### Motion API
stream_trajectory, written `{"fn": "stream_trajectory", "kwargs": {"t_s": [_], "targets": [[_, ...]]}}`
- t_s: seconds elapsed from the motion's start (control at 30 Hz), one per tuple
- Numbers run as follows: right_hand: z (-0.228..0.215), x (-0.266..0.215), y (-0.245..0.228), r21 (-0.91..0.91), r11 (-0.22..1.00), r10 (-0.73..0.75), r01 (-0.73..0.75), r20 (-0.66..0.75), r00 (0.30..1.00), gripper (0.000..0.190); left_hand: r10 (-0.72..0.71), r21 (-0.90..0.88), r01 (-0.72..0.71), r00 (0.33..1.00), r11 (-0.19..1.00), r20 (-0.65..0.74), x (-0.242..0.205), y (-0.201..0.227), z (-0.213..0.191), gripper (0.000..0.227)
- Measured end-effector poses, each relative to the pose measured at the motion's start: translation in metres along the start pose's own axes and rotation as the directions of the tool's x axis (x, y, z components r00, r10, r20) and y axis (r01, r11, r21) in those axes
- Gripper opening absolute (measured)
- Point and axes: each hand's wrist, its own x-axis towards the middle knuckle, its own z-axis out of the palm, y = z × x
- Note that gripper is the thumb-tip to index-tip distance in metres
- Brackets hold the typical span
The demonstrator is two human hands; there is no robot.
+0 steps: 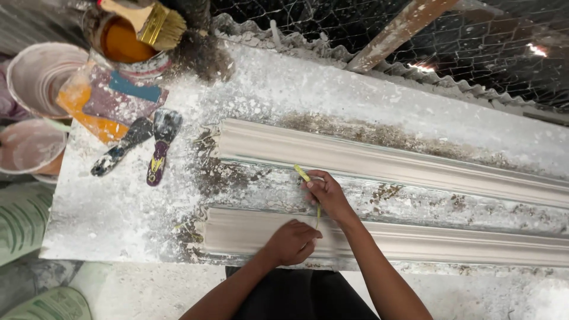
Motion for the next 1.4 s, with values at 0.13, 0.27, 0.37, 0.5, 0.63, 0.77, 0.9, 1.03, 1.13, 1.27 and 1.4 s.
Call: {"fn": "stream_trajectory", "kwargs": {"t_s": [0.13, 0.27, 0.37, 0.5, 0.63, 0.77, 0.9, 1.03, 1.13, 1.27, 1.4], "targets": [[0.002, -0.024, -0.011, 0.114, 0.993, 0.022, -0.016, -0.048, 0.999, 0.030, -0.073, -0.016, 0.074, 0.997, 0.997, 0.013, -0.008, 0.013, -0.034, 0.032], [0.002, -0.037, 0.006, 0.216, 0.976, 0.004, -0.005, 0.003, 1.000, 0.021, -0.389, -0.218, 0.344, 0.894, 0.913, -0.220, 0.009, 0.021, -0.060, 0.030], [0.015, -0.042, 0.007, 0.227, 0.973, -0.046, 0.041, 0.014, 0.999, 0.018, -0.524, -0.363, 0.420, 0.811, 0.832, -0.263, 0.034, 0.026, -0.077, 0.030], [0.039, -0.048, -0.024, 0.134, 0.970, -0.199, 0.203, -0.042, 0.979, 0.024, -0.604, -0.487, 0.469, 0.780, 0.737, -0.164, 0.058, 0.031, -0.088, 0.032], [0.048, -0.052, -0.043, 0.105, 0.976, -0.184, 0.190, -0.068, 0.981, 0.018, -0.594, -0.484, 0.460, 0.788, 0.744, -0.164, 0.058, 0.036, -0.092, 0.032], [0.058, -0.058, -0.056, -0.028, 0.988, -0.153, 0.151, -0.052, 0.987, 0.013, -0.594, -0.491, 0.438, 0.774, 0.753, -0.219, 0.051, 0.040, -0.092, 0.030], [0.064, -0.063, -0.063, -0.092, 0.990, -0.109, 0.104, -0.056, 0.992, 0.012, -0.611, -0.479, 0.454, 0.753, 0.751, -0.244, 0.049, 0.054, -0.098, 0.027], [0.054, -0.058, -0.038, -0.128, 0.983, -0.135, 0.132, -0.014, 0.991, 0.014, -0.656, -0.436, 0.523, 0.714, 0.732, -0.246, 0.050, 0.063, -0.098, 0.023], [0.056, -0.061, -0.042, -0.173, 0.958, -0.222, 0.228, 0.051, 0.974, 0.015, -0.685, -0.386, 0.577, 0.683, 0.720, -0.254, 0.049, 0.061, -0.089, 0.020], [0.054, -0.064, -0.037, -0.161, 0.959, -0.223, 0.231, 0.066, 0.972, 0.012, -0.622, -0.318, 0.538, 0.715, 0.781, -0.319, 0.047, 0.056, -0.082, 0.018], [0.045, -0.060, -0.024, -0.039, 0.969, -0.237, 0.242, 0.110, 0.965, 0.009, -0.602, -0.382, 0.494, 0.758, 0.781, -0.252, 0.051, 0.060, -0.092, 0.037]]}}
